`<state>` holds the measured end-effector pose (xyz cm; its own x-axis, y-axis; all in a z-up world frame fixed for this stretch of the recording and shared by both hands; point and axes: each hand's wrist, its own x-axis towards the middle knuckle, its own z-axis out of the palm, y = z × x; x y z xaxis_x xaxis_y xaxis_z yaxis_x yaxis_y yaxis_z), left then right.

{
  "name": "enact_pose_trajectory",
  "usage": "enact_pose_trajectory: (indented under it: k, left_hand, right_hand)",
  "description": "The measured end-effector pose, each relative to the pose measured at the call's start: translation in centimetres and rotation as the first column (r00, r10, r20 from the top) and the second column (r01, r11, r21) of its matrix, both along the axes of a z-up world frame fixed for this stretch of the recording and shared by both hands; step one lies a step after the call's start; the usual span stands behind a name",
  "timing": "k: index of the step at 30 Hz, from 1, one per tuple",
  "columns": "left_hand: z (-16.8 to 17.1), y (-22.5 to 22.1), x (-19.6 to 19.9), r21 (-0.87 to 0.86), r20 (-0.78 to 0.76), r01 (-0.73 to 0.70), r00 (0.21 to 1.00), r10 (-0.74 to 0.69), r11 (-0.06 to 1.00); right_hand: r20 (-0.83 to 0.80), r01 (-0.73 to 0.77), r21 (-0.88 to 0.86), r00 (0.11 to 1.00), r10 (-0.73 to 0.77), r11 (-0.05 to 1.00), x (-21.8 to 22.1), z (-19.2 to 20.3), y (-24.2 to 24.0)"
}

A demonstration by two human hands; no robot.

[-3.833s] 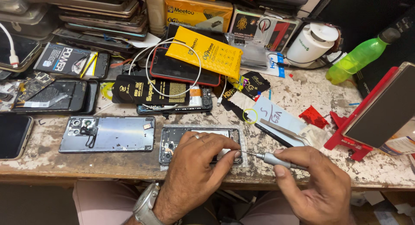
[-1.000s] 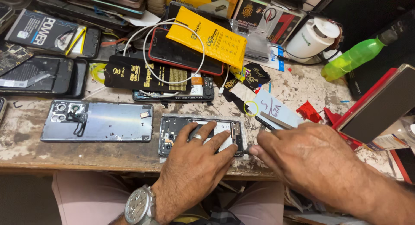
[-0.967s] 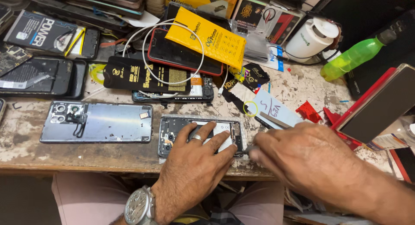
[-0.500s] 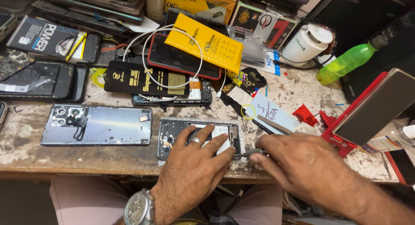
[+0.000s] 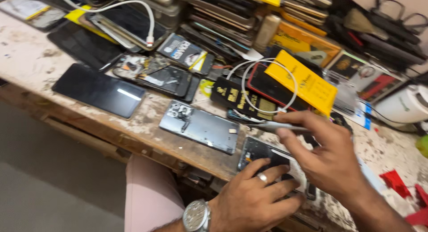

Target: The person uses a screwdriver to remove screws from the back of a disassembled smartphone. They then use tweezers to lift and remove a small metal bracket from the phone's interior. The person continues to remove additional screws from the device.

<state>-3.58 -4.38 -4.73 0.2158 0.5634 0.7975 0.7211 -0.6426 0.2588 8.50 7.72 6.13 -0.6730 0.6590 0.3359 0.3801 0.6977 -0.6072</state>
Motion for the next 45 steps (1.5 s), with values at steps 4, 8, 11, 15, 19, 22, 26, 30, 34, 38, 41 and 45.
enact_pose_trajectory:
  k: [4, 8, 11, 15, 19, 22, 26, 30, 34, 38, 41, 45]
  left_hand:
    - [-1.4, -2.3, -2.8, 0.023, 0.05, -0.079, 0.996, 0.078, 0.997]
    - [-2.5, -4.4, -4.5, -0.001, 0.107, -0.156, 0.982, 0.156, 0.988]
    - [-2.8, -5.1, -5.0, -0.04, 0.18, -0.17, 0.968, 0.175, 0.985]
    - [-2.5, -5.0, -5.2, -0.066, 0.245, -0.122, 0.96, 0.135, 0.99]
    - [-1.8, -4.3, -5.0, -0.085, 0.352, -0.069, 0.931, 0.095, 0.994]
    - [-1.3, -3.8, -4.6, -0.066, 0.379, -0.051, 0.923, 0.072, 0.997]
    - [-1.0, -4.2, -4.1, -0.072, 0.362, -0.062, 0.928, 0.084, 0.995]
    - [-1.1, -4.4, -3.9, -0.119, 0.427, -0.058, 0.898, 0.104, 0.991]
    - [-1.1, -4.2, -4.0, -0.122, 0.456, -0.051, 0.884, 0.102, 0.991]
    - [-1.1, -4.4, -3.7, -0.134, 0.5, -0.053, 0.859, 0.114, 0.99]
    - [-1.2, -4.6, -3.9, -0.168, 0.516, -0.04, 0.848, 0.122, 0.985]
    - [-1.2, -4.9, -4.2, -0.18, 0.539, -0.059, 0.829, 0.149, 0.982]
  right_hand:
    - [0.119, -0.101, 0.017, 0.988, 0.098, 0.995, -4.3, -1.4, 0.3]
    - [0.198, -0.314, 0.133, 0.938, 0.285, 0.94, -6.7, -1.8, 0.5]
    - [0.282, -0.288, 0.091, 0.926, 0.253, 0.953, -7.4, -1.9, 0.4]
    - [0.29, -0.281, 0.115, 0.927, 0.239, 0.953, -7.2, -1.7, 0.3]
    - [0.255, -0.249, 0.084, 0.941, 0.221, 0.965, -6.7, -1.3, 0.4]
    - [0.236, -0.281, 0.06, 0.936, 0.26, 0.958, -6.9, -1.6, 0.3]
    - [0.256, -0.302, 0.067, 0.926, 0.276, 0.951, -6.7, -1.8, 0.5]
    - [0.25, -0.265, 0.077, 0.939, 0.238, 0.961, -5.7, -1.6, 1.1]
    - [0.24, -0.286, 0.081, 0.935, 0.26, 0.955, -5.5, -1.9, 1.0]
    - [0.262, -0.259, 0.025, 0.934, 0.244, 0.965, -5.9, -2.1, 0.8]
    - [0.227, -0.276, 0.046, 0.939, 0.259, 0.96, -6.1, -2.0, 0.9]
    - [0.225, -0.296, 0.047, 0.934, 0.278, 0.954, -6.1, -2.1, 1.0]
